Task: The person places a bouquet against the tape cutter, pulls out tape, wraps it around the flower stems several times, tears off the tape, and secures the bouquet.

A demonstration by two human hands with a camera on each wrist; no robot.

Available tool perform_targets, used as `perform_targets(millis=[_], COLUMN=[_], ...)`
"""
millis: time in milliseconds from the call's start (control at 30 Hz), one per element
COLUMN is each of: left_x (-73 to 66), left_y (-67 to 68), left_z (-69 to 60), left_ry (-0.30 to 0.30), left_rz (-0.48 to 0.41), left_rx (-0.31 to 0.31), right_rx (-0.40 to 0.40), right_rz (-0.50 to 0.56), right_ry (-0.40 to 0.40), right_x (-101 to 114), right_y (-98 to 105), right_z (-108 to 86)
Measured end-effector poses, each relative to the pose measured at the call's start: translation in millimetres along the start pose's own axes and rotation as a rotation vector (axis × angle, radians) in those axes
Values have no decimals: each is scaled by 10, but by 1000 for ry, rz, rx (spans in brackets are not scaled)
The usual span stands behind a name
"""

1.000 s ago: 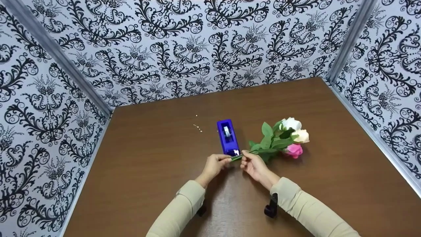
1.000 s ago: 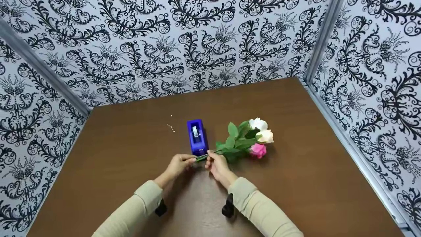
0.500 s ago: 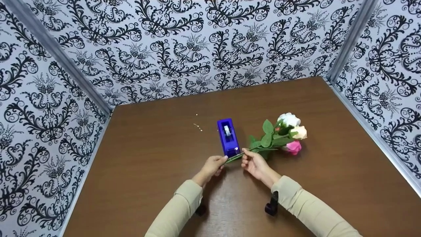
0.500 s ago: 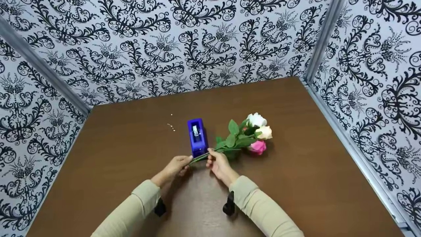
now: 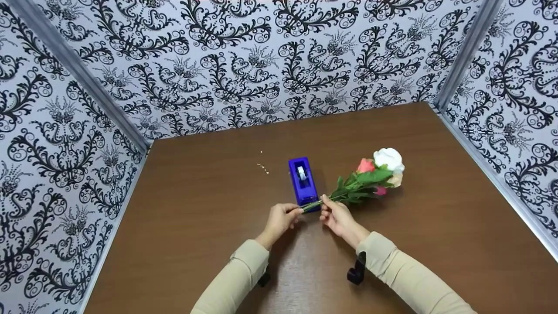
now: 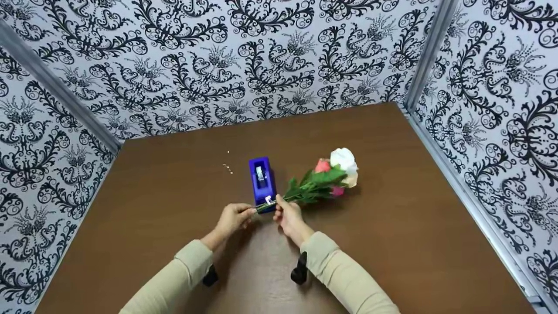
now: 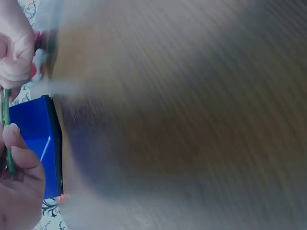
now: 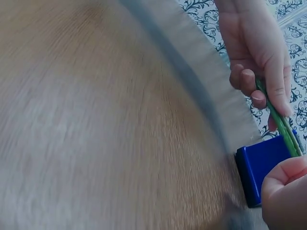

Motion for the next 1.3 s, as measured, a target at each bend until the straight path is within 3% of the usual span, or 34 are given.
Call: perform_targets(millis=[233, 367, 433, 633, 700, 867, 1033, 1300], left_x=[-7, -1, 17, 59, 60, 73, 61, 5], left_y=[9, 8, 11, 27, 20, 0, -2, 4], left_z=[-7, -3, 4, 17, 22, 43, 79, 70], left_ry=[-130, -182, -141, 117, 146, 146, 137, 97], left_rz=[131, 172, 128, -154, -219, -289, -252, -198], left_rx=[-42, -58, -68, -41, -9, 7, -27, -36], right_rx=[60, 75, 89, 108, 121, 145, 126, -41], right_rz=[65, 92, 99, 74, 64, 36, -9, -134], right_ry=[-103, -112, -112, -114, -111, -106, -89, 10], right_x=[31, 43, 50, 69, 75, 51, -19, -102], right_y=[-15, -32, -34, -6, 6, 36, 43, -19], right_z=[-2, -1, 0, 21, 32, 45, 45, 88])
Point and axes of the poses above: each hand's wrist, its own z-axis towards the middle knuckle, its own y-axis out of the back of the hand, x = y × z, the point moved 2 cm from there along z, towards the middle knuckle, and after that the axes turned 1 degree about -z, right-handed, at the moved point
